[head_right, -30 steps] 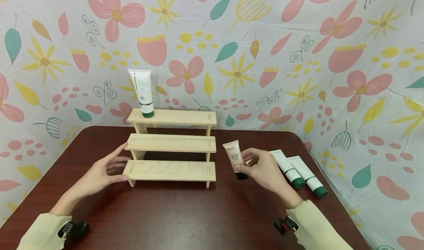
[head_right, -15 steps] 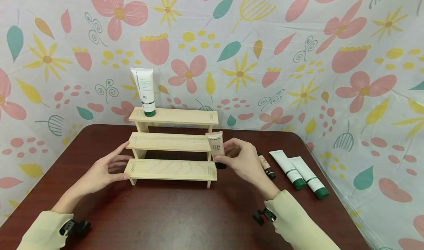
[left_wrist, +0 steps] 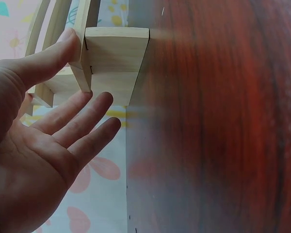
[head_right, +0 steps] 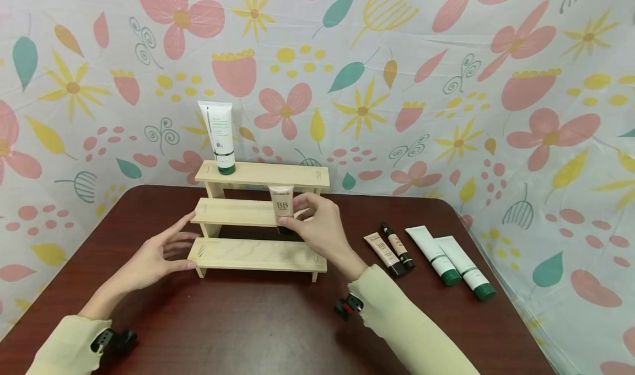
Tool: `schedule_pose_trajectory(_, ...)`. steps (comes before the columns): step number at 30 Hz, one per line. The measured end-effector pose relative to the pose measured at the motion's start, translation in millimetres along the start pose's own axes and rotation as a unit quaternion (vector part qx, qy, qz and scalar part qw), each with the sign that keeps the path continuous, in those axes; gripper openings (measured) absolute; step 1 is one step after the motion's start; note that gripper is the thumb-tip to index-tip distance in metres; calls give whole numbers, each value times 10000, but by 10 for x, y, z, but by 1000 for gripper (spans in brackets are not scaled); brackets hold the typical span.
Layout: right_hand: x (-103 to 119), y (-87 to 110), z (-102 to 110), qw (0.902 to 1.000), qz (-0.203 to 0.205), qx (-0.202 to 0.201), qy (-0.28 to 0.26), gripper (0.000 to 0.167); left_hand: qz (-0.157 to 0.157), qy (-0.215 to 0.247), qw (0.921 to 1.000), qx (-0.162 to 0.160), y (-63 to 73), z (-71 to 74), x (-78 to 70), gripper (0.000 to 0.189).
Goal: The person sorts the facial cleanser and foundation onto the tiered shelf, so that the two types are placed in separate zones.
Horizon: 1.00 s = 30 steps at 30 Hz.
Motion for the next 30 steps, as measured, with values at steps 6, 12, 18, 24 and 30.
schedule_pose_trajectory(6, 117, -176, -306, 9992, 53, -35, -392, 29, -11, 9, 10000, -6, -2, 3, 3, 107)
schedule_pose_trajectory(12, 246, -316, -586, 9990, 75, 12, -447, 32, -30, 14, 10000, 6, -6, 4, 14, 107)
schedule_pose_trajectory(18, 338, -435, -829, 9986, 112, 24, -516, 29, -13, 46, 10000, 18, -10, -3, 17, 107)
schedule_pose_trajectory(24, 394, -552, -1037, 9984, 314, 0, -480, 27, -17, 62, 10000, 10, -6, -8, 10, 106)
schedule_pose_trajectory(30, 457, -629, -1175, 9975, 453, -51, -537, 27, -65, 72, 10000, 17, -14, 2, 10, 106)
Point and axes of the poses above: each hand's wrist, its own y-axis away from the middle knuckle, its own z-axis out of the back of the hand, x = y × z, the point moved 1 cm from there along -y, towards the middle knuckle, and after that the axes turned 10 degrees about y, right-handed, at the moved point
